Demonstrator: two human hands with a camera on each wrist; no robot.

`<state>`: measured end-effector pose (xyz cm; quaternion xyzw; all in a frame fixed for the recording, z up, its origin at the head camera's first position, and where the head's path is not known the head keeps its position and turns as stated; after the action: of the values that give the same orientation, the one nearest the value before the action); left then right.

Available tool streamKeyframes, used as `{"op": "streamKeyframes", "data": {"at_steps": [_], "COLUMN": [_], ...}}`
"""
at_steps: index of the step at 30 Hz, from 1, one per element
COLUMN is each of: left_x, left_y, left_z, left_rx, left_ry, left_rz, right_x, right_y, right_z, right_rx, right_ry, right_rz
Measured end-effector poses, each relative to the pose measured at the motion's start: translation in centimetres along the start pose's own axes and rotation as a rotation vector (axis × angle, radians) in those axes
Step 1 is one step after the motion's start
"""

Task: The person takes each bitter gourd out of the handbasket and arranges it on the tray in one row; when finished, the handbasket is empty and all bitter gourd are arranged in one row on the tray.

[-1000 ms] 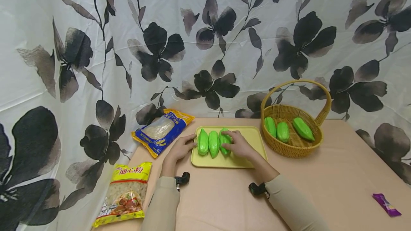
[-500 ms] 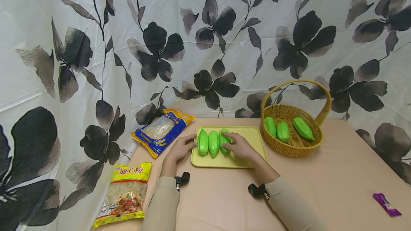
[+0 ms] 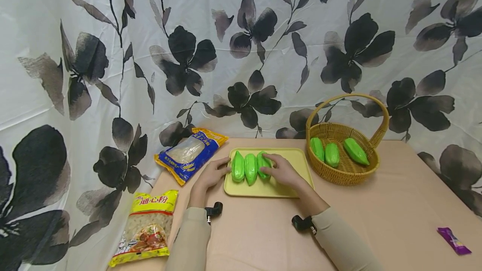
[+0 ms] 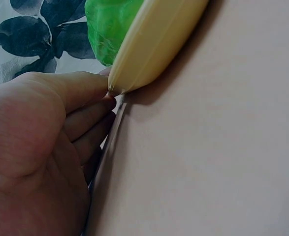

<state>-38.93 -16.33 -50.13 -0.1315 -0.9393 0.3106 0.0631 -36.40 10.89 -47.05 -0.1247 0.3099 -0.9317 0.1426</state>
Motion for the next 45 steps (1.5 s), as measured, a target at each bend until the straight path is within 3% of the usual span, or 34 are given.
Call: {"op": "streamKeyframes", "data": {"at_steps": [11, 22, 28, 37, 45], "left_x": [0.1, 0.1, 0.1, 0.0, 0.0], "left_y": [0.1, 0.2, 0.1, 0.1, 0.1], "left_z": [0.0, -0.2, -0.1, 0.1, 0.0], "left_rx": [0.006, 0.017, 0.015, 0.008, -0.002], "left_ry": [-0.007, 0.018, 0.02, 0.019, 0.013], "left_rz": [0.003, 0.002, -0.007, 0.0, 0.003], "right_x": [-0.8, -2.7, -3.6, -4.2, -4.9], "right_y": [-3.6, -9.6, -12.0, -14.8, -16.7], "right_z": [2.6, 4.0, 3.1, 0.5, -2.2], "right_rx": [-0.043, 0.028, 0.021, -0.109, -0.096], "right_ry": [-0.118, -0.227, -0.179, -0.113, -0.036], "right_rz": [-0.179, -0.409, -0.473, -0.591, -0.631]}}
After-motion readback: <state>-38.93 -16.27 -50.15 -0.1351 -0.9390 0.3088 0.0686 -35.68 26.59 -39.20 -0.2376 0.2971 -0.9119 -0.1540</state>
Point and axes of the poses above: each hand's wrist, its own x-axis towards the middle knuckle, its own y-axis out of the palm, z = x × y, the point moved 4 cm from there along x, towards the middle knuckle, and after that the axes turned 3 degrees about z, right-handed, at the moved point
